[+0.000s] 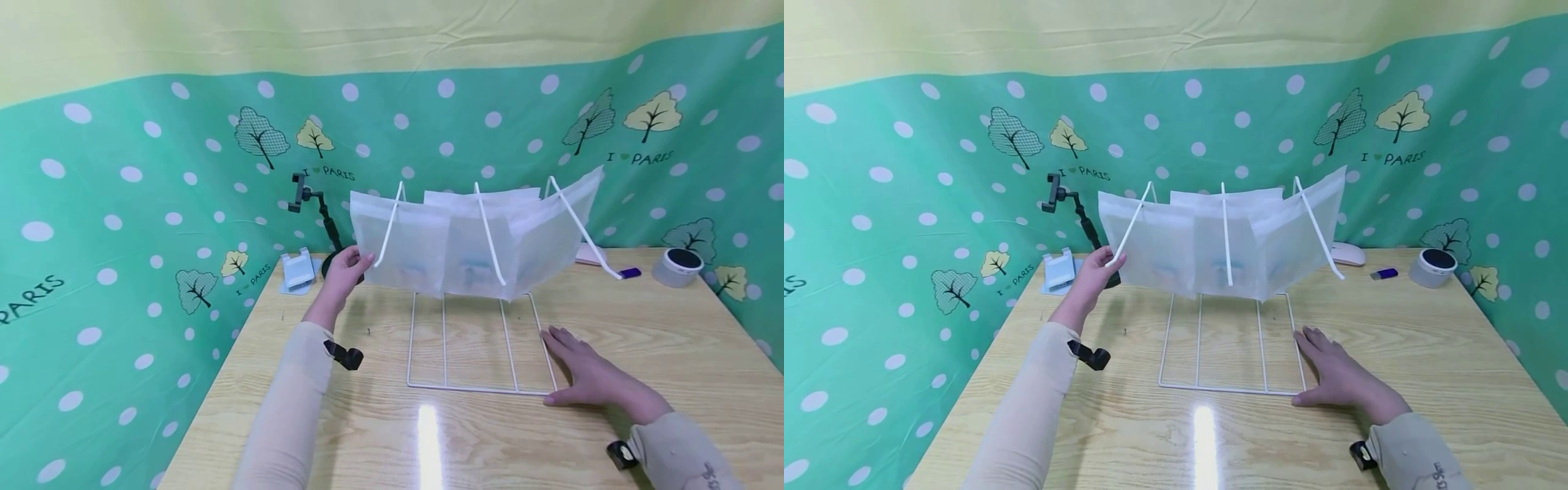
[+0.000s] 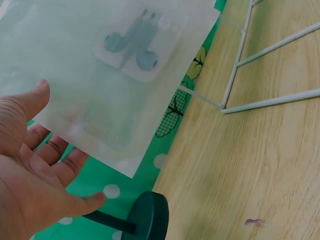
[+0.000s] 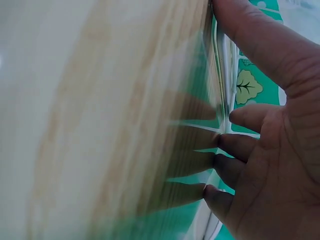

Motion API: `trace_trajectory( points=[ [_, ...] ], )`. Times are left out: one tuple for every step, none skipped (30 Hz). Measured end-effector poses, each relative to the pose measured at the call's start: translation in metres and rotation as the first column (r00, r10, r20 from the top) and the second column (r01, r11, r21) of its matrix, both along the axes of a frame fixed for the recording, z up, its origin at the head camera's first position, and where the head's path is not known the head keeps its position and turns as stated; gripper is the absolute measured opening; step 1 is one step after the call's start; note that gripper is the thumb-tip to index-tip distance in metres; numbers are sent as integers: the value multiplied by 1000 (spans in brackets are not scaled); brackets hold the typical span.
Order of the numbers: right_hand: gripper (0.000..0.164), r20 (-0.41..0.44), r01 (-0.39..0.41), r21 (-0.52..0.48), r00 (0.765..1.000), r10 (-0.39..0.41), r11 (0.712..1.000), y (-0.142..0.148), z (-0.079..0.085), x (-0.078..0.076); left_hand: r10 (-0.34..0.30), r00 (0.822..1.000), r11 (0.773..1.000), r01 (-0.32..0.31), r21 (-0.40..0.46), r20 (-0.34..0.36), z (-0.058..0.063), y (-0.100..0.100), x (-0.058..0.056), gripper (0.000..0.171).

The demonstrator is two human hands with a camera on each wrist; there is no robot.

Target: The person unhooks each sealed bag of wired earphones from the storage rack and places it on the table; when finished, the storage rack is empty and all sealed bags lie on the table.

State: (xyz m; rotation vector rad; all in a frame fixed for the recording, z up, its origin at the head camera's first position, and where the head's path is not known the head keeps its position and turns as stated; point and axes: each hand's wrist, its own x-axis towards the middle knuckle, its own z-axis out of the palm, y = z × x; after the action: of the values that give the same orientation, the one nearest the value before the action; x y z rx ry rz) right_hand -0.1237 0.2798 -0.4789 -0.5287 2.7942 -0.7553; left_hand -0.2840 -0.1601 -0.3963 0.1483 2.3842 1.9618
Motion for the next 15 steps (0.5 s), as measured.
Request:
trace_trajectory(
  points=[
    [120,2,4,3,1000,-4,1000,0,0,0,-4,1000,1000,4,12,-5,0,0,0,45],
    [119,6,8,5,1000,-8,1000,0,0,0,-9,1000,1000,10,22,-10,0,1,0,43],
    [119,5,9,8,1000,-9,1000,0,0,0,-14,1000,999,14,32,-18,0,1,0,41],
    [119,8,10,8,1000,-10,1000,-1,0,0,-19,999,999,20,39,-26,0,1,0,40],
    [119,11,11,8,1000,-11,1000,-1,0,0,-24,999,999,26,47,-33,0,1,0,40],
    [118,14,13,8,1000,-13,1000,-1,0,-1,-30,999,998,31,52,-35,0,1,1,41],
    [118,16,13,8,1000,-13,1000,-1,0,-1,-33,999,998,35,56,-27,4,2,3,41],
    [117,18,13,7,1000,-14,1000,-1,0,-1,-34,999,998,35,56,-25,4,2,3,42],
    [116,19,13,5,1000,-13,1000,-2,0,-1,-29,999,998,30,54,-20,4,2,4,42],
    [115,20,12,4,1000,-12,1000,-2,-1,-1,-28,999,998,29,54,-14,4,2,4,42],
    [115,19,12,4,1000,-12,1000,-1,-1,-1,-28,1000,998,28,56,-8,5,2,5,43],
    [114,19,10,3,1000,-10,1000,-1,0,0,-25,1000,998,25,57,-2,5,2,5,43],
    [114,19,10,1,1000,-10,1000,-1,0,0,-21,1000,998,21,56,-2,4,2,6,42],
    [113,21,10,0,1000,-10,1000,-1,0,0,-15,1000,998,16,57,-13,0,2,4,43],
    [113,23,10,-1,1000,-10,1000,-1,0,0,-15,1000,998,16,61,-17,0,1,6,43]
  ],
)
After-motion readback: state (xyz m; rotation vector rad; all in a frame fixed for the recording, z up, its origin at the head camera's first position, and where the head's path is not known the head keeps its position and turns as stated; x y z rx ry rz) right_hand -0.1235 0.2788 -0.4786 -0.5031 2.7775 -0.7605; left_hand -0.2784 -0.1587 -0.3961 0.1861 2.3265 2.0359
